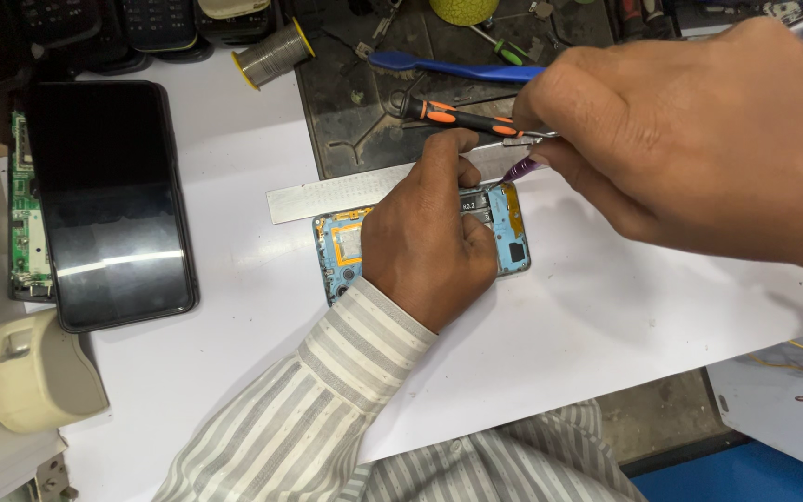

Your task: The person holds a small phone, pries off its back cover by hand, removes the battery, and uses a purple screwdriver to unscrew components from the exposed blue chassis on the workbench. They continue working on the internal board and finally hold up the disassembled phone body.

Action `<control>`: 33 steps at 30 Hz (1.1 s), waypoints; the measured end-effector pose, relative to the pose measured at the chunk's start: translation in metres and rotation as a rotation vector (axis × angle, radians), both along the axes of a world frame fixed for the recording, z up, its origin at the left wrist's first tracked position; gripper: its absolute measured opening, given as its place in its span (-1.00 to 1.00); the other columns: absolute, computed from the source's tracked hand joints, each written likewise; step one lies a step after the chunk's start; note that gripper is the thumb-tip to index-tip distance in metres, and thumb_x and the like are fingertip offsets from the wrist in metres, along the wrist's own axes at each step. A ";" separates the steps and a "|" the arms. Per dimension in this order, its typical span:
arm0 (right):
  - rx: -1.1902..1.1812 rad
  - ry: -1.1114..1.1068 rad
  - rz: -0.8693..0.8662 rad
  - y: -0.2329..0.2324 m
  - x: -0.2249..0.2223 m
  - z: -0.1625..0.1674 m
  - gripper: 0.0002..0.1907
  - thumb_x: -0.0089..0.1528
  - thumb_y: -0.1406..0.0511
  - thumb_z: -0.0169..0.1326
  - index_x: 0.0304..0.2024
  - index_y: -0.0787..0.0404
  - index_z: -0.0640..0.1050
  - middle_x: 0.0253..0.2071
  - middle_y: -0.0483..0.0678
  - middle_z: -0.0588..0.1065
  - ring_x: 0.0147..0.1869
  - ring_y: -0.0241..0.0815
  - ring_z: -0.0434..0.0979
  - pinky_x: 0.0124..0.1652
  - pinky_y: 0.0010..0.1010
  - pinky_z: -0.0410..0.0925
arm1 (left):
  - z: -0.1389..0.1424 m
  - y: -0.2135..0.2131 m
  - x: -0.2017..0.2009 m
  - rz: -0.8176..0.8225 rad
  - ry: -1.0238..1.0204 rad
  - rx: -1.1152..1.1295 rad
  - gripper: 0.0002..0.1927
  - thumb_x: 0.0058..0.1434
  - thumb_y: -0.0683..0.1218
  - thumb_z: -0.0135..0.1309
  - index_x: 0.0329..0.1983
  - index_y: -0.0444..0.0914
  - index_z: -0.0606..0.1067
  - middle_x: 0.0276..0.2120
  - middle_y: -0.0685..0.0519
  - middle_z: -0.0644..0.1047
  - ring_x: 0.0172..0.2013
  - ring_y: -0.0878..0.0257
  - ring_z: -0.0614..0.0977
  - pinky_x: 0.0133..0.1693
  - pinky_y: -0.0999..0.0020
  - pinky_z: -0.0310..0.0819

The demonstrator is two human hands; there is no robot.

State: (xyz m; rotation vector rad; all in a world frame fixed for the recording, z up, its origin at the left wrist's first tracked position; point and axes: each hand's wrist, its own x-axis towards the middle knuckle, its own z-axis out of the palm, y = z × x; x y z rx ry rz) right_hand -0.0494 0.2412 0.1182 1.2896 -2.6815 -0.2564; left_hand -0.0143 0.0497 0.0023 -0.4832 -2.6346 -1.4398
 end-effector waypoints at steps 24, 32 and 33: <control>-0.079 -0.078 -0.031 0.014 0.008 -0.008 -0.69 0.03 0.46 0.15 -0.20 0.03 0.59 -0.12 -0.21 0.52 -0.23 -0.22 0.60 -0.57 -0.37 0.29 | -0.002 0.000 0.001 0.006 0.008 0.015 -0.35 -0.05 -0.34 0.09 0.19 -0.30 0.30 -0.18 -0.07 0.58 -0.24 -0.04 0.68 -0.23 0.08 0.54; -0.537 -0.195 -0.353 0.056 0.041 -0.031 -0.87 0.29 0.53 0.13 -0.14 0.28 0.55 -0.04 -0.01 0.46 -0.22 -0.16 0.55 -0.23 -0.43 0.42 | 0.017 -0.005 0.002 -0.024 0.040 -0.001 -0.34 -0.04 -0.31 0.12 0.21 -0.33 0.33 -0.10 -0.14 0.54 -0.14 -0.09 0.61 -0.11 0.06 0.50; -0.605 -0.191 -0.393 0.060 0.048 -0.039 -0.90 0.33 0.52 0.13 -0.12 0.29 0.54 -0.05 -0.01 0.46 -0.18 -0.15 0.55 -0.18 -0.44 0.43 | 0.022 -0.008 0.005 -0.036 0.097 -0.046 -0.32 -0.06 -0.30 0.16 0.22 -0.35 0.34 -0.06 -0.16 0.53 -0.09 -0.12 0.57 -0.05 0.04 0.47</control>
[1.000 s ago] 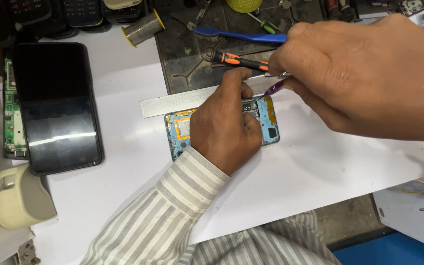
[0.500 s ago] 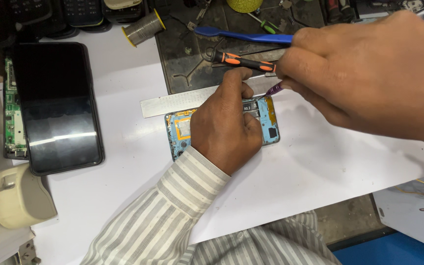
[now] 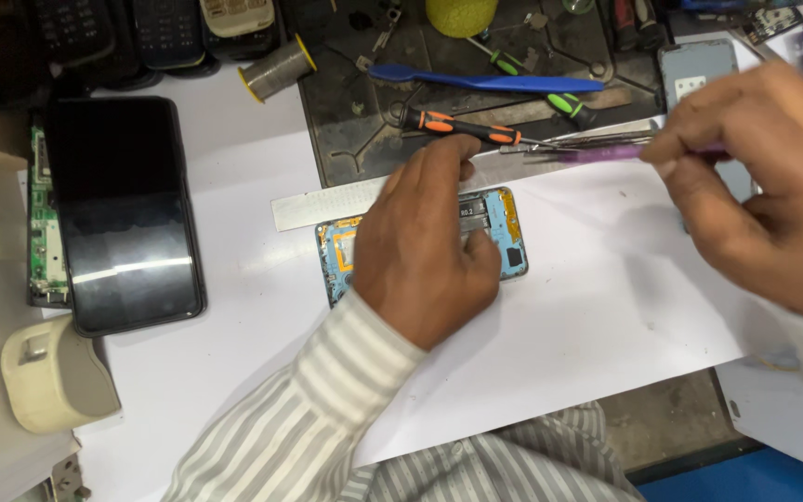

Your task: The person holds a small phone, pries off its back cover by hand, removes the battery, and uses a purple screwdriver to unscrew components from the exposed blue chassis on the workbench. They continue working on the internal board and finally hold up the disassembled phone body.

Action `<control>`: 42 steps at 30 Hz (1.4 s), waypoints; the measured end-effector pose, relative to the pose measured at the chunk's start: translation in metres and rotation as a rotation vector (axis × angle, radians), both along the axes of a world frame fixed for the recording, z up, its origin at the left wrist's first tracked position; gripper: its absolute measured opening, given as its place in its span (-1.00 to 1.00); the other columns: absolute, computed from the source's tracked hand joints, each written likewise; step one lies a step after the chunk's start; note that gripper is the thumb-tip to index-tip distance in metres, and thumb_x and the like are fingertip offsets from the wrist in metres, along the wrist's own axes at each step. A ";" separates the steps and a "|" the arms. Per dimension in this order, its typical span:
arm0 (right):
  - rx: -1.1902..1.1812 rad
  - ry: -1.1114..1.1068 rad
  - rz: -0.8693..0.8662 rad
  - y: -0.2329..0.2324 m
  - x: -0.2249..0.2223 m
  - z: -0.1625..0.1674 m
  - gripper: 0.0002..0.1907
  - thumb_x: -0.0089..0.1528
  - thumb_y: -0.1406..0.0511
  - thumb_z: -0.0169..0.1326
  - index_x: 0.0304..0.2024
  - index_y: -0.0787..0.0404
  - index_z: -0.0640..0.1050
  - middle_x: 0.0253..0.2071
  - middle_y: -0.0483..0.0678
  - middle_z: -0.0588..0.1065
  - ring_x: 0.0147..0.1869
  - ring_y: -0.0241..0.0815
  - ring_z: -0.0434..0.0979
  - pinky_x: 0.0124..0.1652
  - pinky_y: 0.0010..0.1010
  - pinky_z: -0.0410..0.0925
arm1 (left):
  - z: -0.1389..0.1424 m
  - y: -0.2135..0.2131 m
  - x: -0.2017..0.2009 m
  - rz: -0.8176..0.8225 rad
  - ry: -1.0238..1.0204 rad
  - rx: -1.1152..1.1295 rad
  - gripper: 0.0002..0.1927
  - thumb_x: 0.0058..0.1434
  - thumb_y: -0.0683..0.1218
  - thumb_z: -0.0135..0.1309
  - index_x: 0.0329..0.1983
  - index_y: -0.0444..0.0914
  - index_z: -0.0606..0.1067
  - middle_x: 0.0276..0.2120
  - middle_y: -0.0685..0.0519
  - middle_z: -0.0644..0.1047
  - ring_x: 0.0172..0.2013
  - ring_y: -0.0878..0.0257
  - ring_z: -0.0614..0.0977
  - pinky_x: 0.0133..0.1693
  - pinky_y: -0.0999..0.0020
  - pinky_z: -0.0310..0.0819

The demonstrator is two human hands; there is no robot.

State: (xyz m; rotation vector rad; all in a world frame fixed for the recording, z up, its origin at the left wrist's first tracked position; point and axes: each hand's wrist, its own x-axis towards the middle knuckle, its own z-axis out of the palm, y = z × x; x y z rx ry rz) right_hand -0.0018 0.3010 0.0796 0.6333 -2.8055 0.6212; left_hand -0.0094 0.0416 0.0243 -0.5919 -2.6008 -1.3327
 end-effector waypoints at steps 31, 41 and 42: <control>0.044 0.175 -0.091 0.002 0.028 -0.075 -0.86 0.19 0.49 0.22 -0.23 0.24 0.56 -0.18 -0.07 0.55 0.09 0.01 0.45 0.12 -0.25 0.27 | 0.019 -0.032 0.012 0.042 -0.086 -0.522 -0.25 -0.37 0.15 0.57 -0.21 -0.34 0.50 -0.26 -0.11 0.45 -0.21 -0.07 0.54 -0.23 0.05 0.42; 0.046 0.163 -0.100 0.006 0.028 -0.079 -0.87 0.20 0.47 0.22 -0.23 0.24 0.56 -0.19 -0.08 0.56 0.04 -0.04 0.46 0.12 -0.27 0.26 | 0.041 -0.044 0.022 0.049 -0.299 -0.374 -0.71 0.01 -0.21 0.29 -0.24 -0.25 0.46 -0.43 -0.06 0.61 -0.45 -0.03 0.65 -0.43 0.08 0.47; 0.043 0.165 -0.098 0.006 0.029 -0.079 -0.88 0.20 0.47 0.22 -0.23 0.24 0.56 -0.19 -0.08 0.56 0.04 -0.04 0.46 0.12 -0.27 0.26 | 0.044 -0.045 0.025 0.064 -0.277 -0.381 -0.75 0.01 -0.21 0.28 -0.27 -0.24 0.46 -0.46 -0.04 0.60 -0.47 -0.01 0.64 -0.46 0.09 0.46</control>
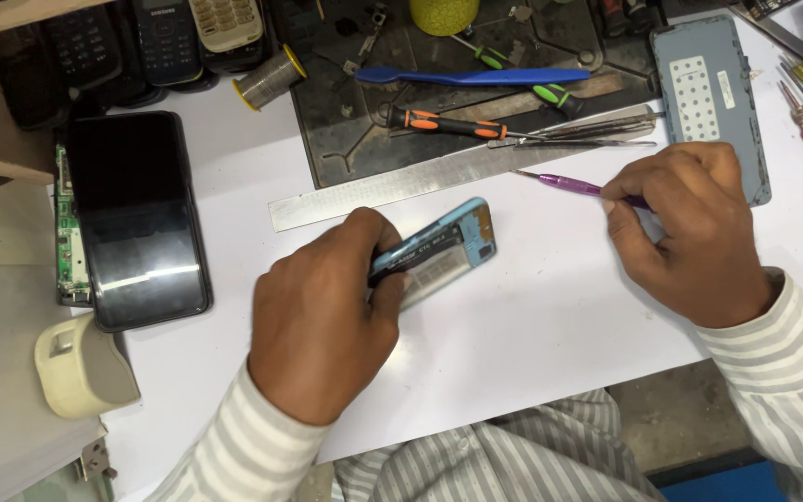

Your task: The person holds a small phone, pries off its back cover by hand, removes the battery, and uses a purple screwdriver to unscrew components from the exposed blue chassis on the workbench. They continue working on the internal board and finally hold up the disassembled phone body.

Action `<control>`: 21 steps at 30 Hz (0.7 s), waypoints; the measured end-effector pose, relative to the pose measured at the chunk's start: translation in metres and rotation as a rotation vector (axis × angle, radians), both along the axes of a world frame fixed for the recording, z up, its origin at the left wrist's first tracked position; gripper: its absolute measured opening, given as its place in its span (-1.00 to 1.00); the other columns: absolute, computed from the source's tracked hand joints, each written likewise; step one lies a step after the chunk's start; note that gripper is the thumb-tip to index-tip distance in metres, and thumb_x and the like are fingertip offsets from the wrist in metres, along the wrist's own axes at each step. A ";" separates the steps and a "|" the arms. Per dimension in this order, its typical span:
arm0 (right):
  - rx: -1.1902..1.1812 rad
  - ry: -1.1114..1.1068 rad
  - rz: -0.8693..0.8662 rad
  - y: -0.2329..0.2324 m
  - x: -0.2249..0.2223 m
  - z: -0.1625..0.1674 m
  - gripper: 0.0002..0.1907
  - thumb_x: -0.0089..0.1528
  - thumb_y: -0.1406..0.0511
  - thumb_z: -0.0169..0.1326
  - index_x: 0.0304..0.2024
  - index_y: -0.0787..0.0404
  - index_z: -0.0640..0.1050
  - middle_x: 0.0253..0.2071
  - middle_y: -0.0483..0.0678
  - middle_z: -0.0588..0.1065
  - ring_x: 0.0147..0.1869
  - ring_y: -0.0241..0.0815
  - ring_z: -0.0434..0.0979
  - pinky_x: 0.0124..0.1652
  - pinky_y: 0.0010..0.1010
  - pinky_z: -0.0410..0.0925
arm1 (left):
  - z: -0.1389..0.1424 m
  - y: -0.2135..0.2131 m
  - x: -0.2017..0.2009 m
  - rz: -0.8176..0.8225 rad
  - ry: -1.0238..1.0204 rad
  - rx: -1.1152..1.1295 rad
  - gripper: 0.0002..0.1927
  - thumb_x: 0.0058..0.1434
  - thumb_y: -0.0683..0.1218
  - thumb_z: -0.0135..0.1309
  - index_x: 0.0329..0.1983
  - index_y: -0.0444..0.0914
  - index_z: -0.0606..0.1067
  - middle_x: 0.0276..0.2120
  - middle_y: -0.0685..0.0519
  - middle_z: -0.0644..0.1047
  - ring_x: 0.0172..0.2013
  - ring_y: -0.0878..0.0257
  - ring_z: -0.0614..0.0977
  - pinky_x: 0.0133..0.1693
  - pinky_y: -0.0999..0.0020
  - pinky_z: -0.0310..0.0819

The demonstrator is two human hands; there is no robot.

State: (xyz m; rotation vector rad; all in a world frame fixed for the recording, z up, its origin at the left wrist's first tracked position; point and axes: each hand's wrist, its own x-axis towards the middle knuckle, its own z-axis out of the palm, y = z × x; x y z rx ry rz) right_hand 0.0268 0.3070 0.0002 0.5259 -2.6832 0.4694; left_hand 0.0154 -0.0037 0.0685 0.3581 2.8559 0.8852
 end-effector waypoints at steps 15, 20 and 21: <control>-0.002 0.003 0.022 -0.001 -0.001 0.002 -0.90 0.21 0.48 0.22 -0.26 0.25 0.55 -0.20 -0.06 0.56 0.02 -0.04 0.49 0.13 -0.26 0.26 | -0.005 0.005 0.028 -0.063 0.483 -0.208 -0.82 -0.06 -0.28 0.22 -0.44 -0.26 0.45 -0.52 0.02 0.46 -0.51 0.11 0.52 -0.52 0.21 0.33; -0.027 -0.001 0.024 -0.002 0.000 0.004 -0.90 0.21 0.48 0.20 -0.26 0.26 0.55 -0.20 -0.04 0.56 -0.02 -0.05 0.51 0.13 -0.25 0.26 | -0.016 0.007 0.033 -0.103 0.624 -0.244 -0.88 0.07 -0.26 0.20 -0.40 -0.28 0.47 -0.38 0.00 0.57 -0.40 0.15 0.58 -0.42 0.27 0.40; -0.029 -0.003 0.021 -0.002 0.000 0.004 -0.90 0.22 0.48 0.20 -0.26 0.25 0.55 -0.19 -0.05 0.56 -0.02 -0.05 0.51 0.14 -0.26 0.27 | -0.018 0.007 0.034 -0.108 0.641 -0.247 -0.88 0.09 -0.26 0.20 -0.42 -0.27 0.46 -0.36 0.00 0.58 -0.37 0.15 0.60 -0.40 0.27 0.41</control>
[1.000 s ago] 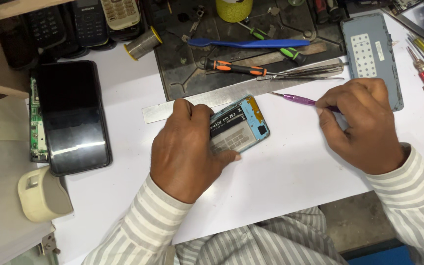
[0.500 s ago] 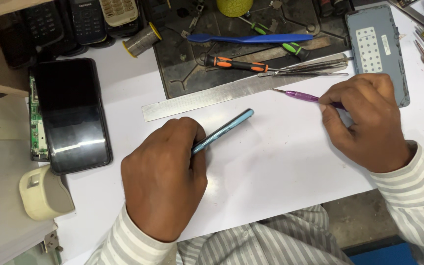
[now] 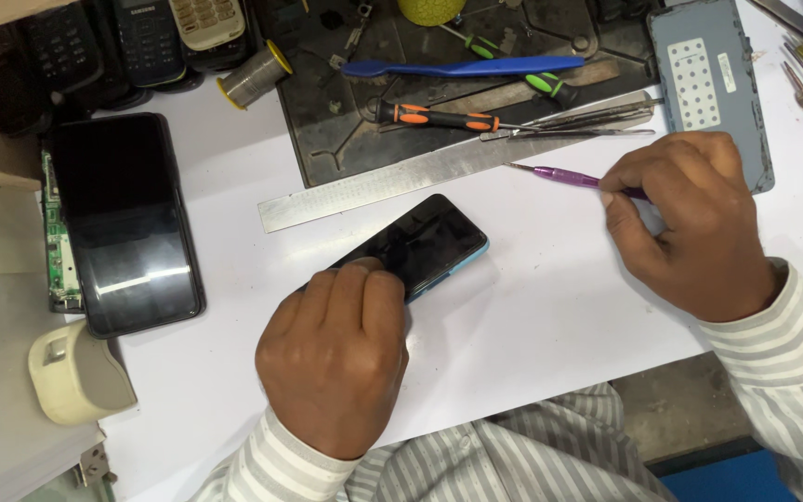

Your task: The person holds a small phone, pries off its back cover by hand, removes the battery, and uses a purple screwdriver to unscrew components from the exposed blue chassis on the workbench. They continue working on the internal board and finally hold up the disassembled phone body.

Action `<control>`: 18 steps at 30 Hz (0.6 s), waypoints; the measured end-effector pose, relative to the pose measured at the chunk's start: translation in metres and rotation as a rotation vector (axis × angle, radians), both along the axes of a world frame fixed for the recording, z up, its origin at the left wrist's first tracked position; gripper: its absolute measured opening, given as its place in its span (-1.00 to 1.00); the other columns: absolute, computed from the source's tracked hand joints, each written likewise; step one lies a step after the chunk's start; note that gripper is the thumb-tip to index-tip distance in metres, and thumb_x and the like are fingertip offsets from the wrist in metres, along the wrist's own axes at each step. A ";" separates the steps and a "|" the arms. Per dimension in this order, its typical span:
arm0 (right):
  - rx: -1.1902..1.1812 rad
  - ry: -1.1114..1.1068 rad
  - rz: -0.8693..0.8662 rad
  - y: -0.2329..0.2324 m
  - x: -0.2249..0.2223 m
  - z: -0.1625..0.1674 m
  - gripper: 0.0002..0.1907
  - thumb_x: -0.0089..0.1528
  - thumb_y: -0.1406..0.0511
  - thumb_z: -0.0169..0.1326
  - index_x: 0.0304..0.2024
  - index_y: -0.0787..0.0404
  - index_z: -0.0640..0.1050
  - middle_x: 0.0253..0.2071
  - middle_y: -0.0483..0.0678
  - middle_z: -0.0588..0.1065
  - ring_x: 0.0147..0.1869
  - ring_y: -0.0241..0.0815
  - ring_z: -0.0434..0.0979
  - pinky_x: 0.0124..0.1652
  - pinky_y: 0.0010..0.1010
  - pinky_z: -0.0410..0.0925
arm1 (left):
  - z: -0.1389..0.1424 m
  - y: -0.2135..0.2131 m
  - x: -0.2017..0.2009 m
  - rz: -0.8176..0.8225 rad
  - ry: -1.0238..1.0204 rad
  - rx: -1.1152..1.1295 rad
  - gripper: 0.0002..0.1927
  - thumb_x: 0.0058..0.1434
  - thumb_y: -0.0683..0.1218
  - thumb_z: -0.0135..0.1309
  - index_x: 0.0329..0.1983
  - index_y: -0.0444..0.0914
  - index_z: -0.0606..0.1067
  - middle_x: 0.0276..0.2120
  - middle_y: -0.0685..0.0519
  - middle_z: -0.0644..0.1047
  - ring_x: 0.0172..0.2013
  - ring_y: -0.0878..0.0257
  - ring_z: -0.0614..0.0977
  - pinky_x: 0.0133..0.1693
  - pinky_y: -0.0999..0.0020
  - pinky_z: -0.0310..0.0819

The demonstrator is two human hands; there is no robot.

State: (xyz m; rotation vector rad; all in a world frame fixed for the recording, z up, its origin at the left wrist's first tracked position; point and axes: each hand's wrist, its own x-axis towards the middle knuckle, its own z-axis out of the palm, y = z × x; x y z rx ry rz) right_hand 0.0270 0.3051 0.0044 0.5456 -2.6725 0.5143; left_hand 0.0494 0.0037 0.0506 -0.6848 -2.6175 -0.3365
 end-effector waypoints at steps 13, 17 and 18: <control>0.010 -0.008 -0.001 -0.001 0.000 0.002 -0.91 0.21 0.48 0.20 -0.26 0.26 0.55 -0.20 -0.03 0.56 0.01 -0.02 0.51 0.15 -0.25 0.29 | -0.007 -0.008 -0.004 -0.009 0.078 -0.089 -0.83 0.18 -0.27 0.21 -0.44 -0.26 0.44 -0.28 0.00 0.62 -0.31 0.17 0.64 -0.37 0.31 0.40; 0.011 -0.003 -0.005 -0.001 0.000 0.002 -0.91 0.21 0.47 0.20 -0.26 0.27 0.55 -0.20 -0.02 0.56 0.03 0.01 0.51 0.13 -0.25 0.29 | -0.004 -0.014 -0.007 -0.001 0.052 -0.071 -0.88 0.09 -0.26 0.21 -0.43 -0.27 0.47 -0.27 0.00 0.63 -0.31 0.14 0.64 -0.35 0.27 0.43; 0.011 -0.002 -0.001 -0.001 0.000 0.002 -0.91 0.21 0.48 0.20 -0.26 0.28 0.55 -0.20 -0.02 0.56 0.03 0.01 0.51 0.13 -0.24 0.29 | -0.003 -0.016 -0.006 0.003 0.052 -0.061 -0.88 0.08 -0.27 0.21 -0.42 -0.27 0.48 -0.26 0.01 0.63 -0.30 0.13 0.65 -0.34 0.27 0.44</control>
